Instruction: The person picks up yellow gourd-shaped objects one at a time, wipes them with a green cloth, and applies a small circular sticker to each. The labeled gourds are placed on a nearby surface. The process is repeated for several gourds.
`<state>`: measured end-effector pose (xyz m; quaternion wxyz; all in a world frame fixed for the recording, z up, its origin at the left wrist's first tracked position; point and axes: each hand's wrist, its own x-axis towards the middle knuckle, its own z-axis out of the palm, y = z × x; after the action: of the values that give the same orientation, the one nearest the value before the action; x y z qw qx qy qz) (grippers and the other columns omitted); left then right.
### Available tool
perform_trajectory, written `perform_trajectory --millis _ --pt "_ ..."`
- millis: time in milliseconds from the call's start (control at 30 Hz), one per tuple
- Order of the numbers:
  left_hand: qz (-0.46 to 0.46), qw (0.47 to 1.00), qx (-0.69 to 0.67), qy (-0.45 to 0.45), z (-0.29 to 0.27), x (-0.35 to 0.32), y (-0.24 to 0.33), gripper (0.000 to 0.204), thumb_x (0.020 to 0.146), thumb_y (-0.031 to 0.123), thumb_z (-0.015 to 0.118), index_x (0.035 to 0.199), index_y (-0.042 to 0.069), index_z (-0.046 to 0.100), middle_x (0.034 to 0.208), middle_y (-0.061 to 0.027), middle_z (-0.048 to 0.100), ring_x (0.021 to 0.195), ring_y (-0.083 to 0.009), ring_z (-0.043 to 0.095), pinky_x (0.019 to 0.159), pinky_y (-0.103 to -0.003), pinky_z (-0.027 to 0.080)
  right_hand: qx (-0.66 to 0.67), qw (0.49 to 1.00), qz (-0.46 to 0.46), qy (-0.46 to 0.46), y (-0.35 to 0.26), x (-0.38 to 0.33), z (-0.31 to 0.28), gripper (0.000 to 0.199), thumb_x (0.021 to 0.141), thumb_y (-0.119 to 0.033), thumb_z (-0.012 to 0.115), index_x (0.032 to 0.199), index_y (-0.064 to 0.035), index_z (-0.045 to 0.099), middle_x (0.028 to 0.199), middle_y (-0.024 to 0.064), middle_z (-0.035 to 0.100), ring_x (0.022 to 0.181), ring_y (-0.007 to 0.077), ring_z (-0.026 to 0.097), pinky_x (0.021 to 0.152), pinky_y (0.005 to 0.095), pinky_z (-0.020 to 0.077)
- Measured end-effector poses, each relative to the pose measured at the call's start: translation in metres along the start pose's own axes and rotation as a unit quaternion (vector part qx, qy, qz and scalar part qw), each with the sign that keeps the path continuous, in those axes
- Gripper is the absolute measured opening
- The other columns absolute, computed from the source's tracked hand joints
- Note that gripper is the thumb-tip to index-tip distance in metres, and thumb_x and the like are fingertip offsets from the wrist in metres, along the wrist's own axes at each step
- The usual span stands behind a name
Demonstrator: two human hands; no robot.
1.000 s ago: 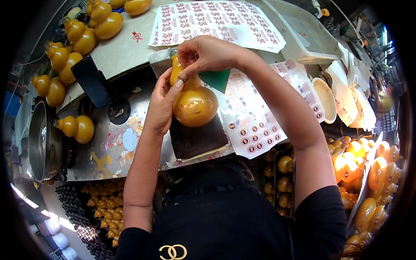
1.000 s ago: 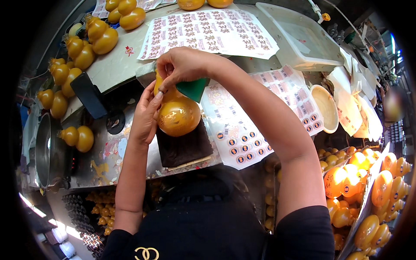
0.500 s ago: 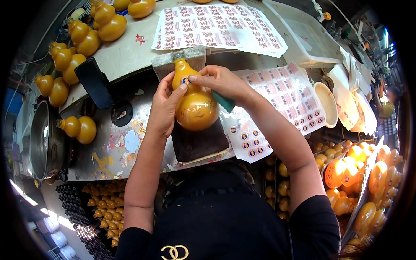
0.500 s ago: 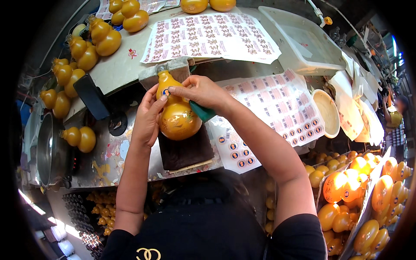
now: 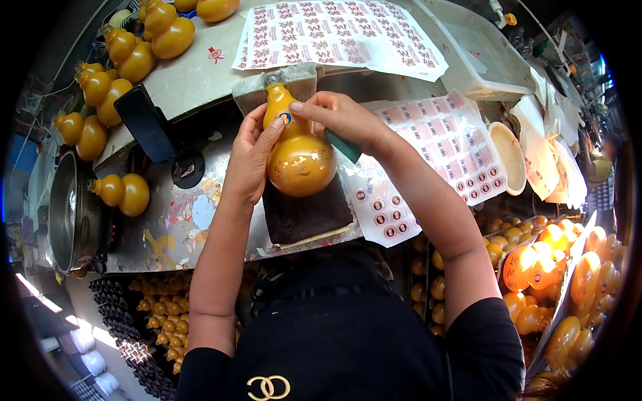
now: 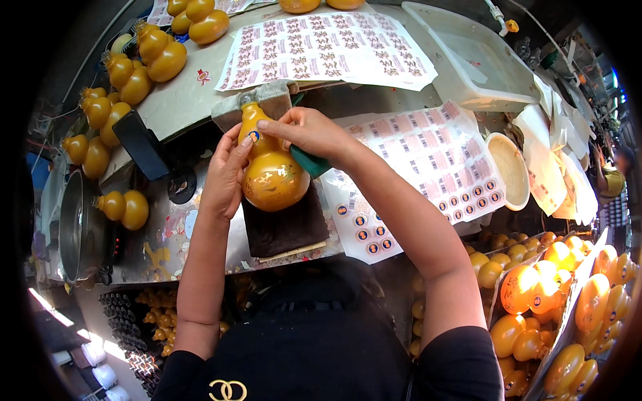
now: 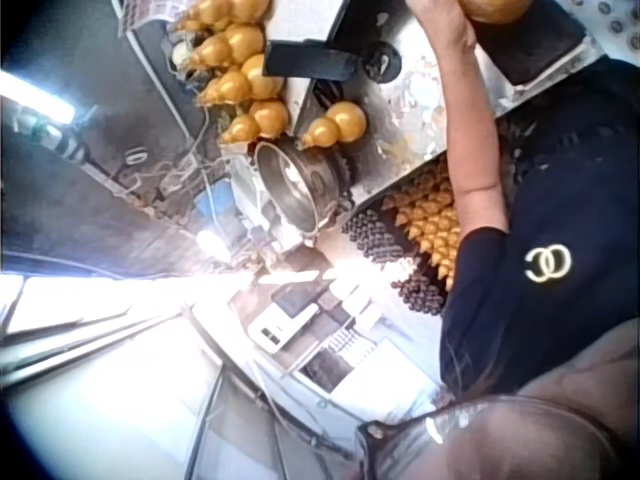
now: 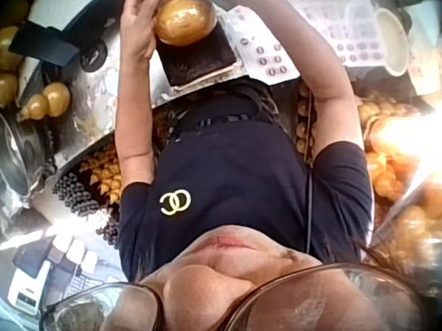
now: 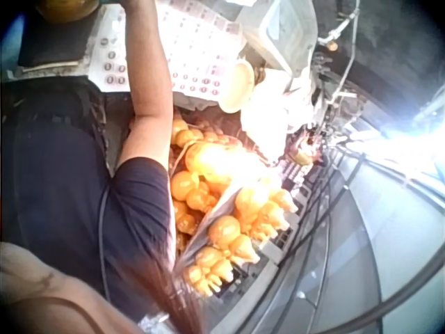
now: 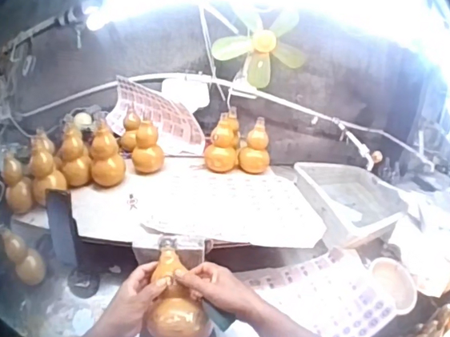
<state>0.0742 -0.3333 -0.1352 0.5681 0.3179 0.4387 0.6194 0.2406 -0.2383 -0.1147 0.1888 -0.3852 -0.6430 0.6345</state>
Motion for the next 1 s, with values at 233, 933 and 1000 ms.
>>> perform_trajectory --millis 233,933,1000 --pt "-0.008 1.0 0.011 0.002 0.0012 -0.0003 0.0033 0.052 0.091 0.016 0.064 0.133 -0.002 0.039 0.125 -0.0125 0.051 0.116 -0.0173 0.051 0.098 -0.029 0.043 -0.004 0.999 -0.031 -0.005 0.0063 0.0037 0.0004 0.054 0.079 -0.045 0.073 0.1 0.0021 0.055 0.074 0.0025 0.059 0.067 0.0069 0.055 0.061 0.0182 0.042" --pt "-0.006 1.0 0.003 -0.011 -0.0032 0.0022 0.0009 0.046 0.093 0.019 0.061 0.13 0.0 0.041 0.119 -0.0099 0.054 0.109 -0.0165 0.055 0.094 -0.029 0.046 -0.013 0.999 -0.029 -0.014 0.0035 0.0013 0.0008 0.059 0.079 -0.05 0.072 0.1 0.0025 0.055 0.079 0.0048 0.059 0.071 0.0078 0.055 0.064 0.0184 0.0423" --pt "-0.012 1.0 -0.014 -0.014 -0.0033 0.0031 0.0008 0.048 0.091 0.015 0.062 0.131 -0.001 0.04 0.121 -0.0106 0.053 0.111 -0.0169 0.055 0.096 -0.029 0.045 -0.01 0.999 -0.043 -0.003 0.0075 0.0036 0.0028 0.059 0.079 -0.05 0.071 0.101 0.0024 0.055 0.08 0.0048 0.059 0.071 0.0074 0.054 0.064 0.0184 0.0419"
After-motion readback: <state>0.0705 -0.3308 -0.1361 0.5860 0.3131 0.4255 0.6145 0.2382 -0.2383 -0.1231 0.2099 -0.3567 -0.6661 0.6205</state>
